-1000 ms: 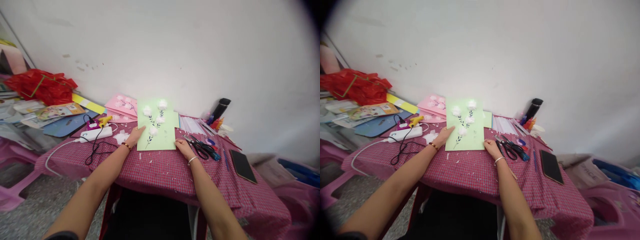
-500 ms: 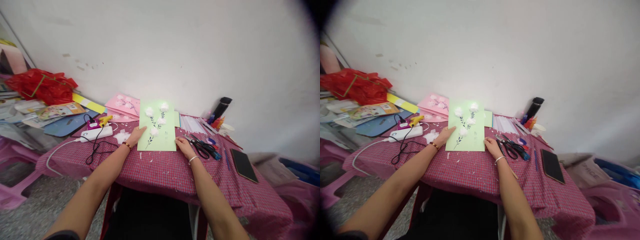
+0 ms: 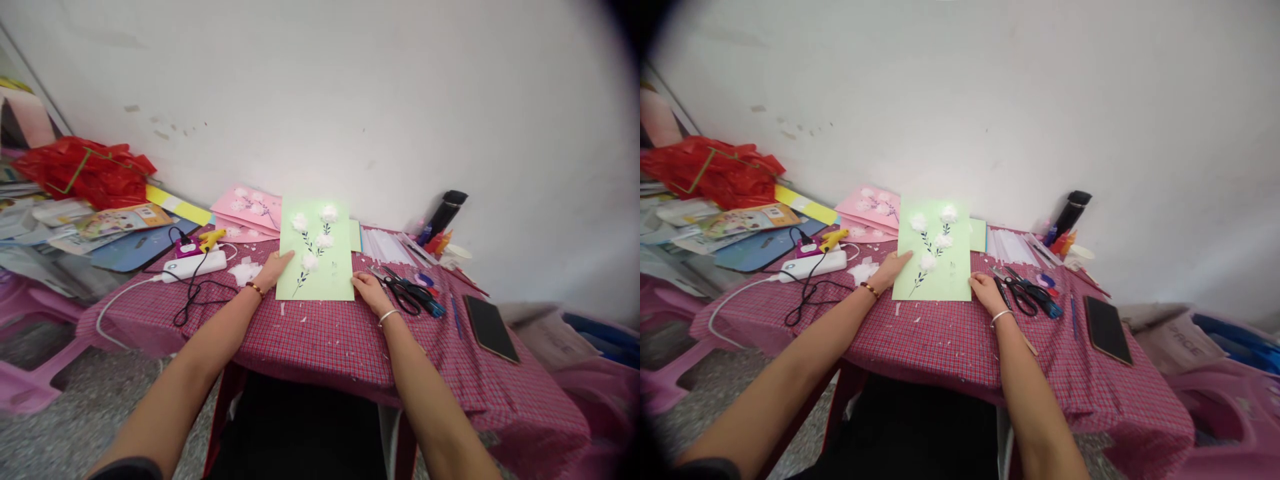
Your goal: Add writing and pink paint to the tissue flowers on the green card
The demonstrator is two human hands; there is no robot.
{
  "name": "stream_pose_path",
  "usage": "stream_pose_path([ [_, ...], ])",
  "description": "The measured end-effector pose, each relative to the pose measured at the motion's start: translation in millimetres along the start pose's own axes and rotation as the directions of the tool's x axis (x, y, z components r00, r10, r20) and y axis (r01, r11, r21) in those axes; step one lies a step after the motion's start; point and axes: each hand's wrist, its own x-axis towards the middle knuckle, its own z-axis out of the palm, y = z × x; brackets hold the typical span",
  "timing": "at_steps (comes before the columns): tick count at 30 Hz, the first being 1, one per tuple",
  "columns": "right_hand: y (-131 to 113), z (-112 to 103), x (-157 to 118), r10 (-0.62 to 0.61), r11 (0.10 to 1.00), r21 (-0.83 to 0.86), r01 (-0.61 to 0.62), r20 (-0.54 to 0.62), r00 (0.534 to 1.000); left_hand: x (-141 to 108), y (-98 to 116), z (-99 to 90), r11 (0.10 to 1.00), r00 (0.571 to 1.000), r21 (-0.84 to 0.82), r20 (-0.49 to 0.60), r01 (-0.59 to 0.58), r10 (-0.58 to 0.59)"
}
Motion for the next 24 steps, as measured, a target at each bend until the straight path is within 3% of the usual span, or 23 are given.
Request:
stream_pose_path([
  [6, 3, -1, 2, 0.003, 1.0, 0.008, -0.003, -0.007, 1.0, -4, 3, 2.0, 0.999, 1.0, -0.041, 0.012, 0.027, -0.027],
  [17, 2, -9, 2, 0.033, 0.984, 0.179, -0.021, -0.065, 0.997, -9, 7, 2.5, 0.949, 0.975, -0.238, 0.126, 0.207, -0.181],
  [21, -1, -9, 1, 0.046, 0.978, 0.205, -0.024, -0.105, 0.993, -11, 14, -0.9, 0.909, 0.979, -0.374, 0.153, 0.182, -0.134],
  [24, -3, -7, -1, 0.051, 0.978, 0.206, -0.028, -0.107, 0.993, -7, 28, -14.5, 0.85, 0.994, -0.52, 0.105, 0.084, -0.034],
])
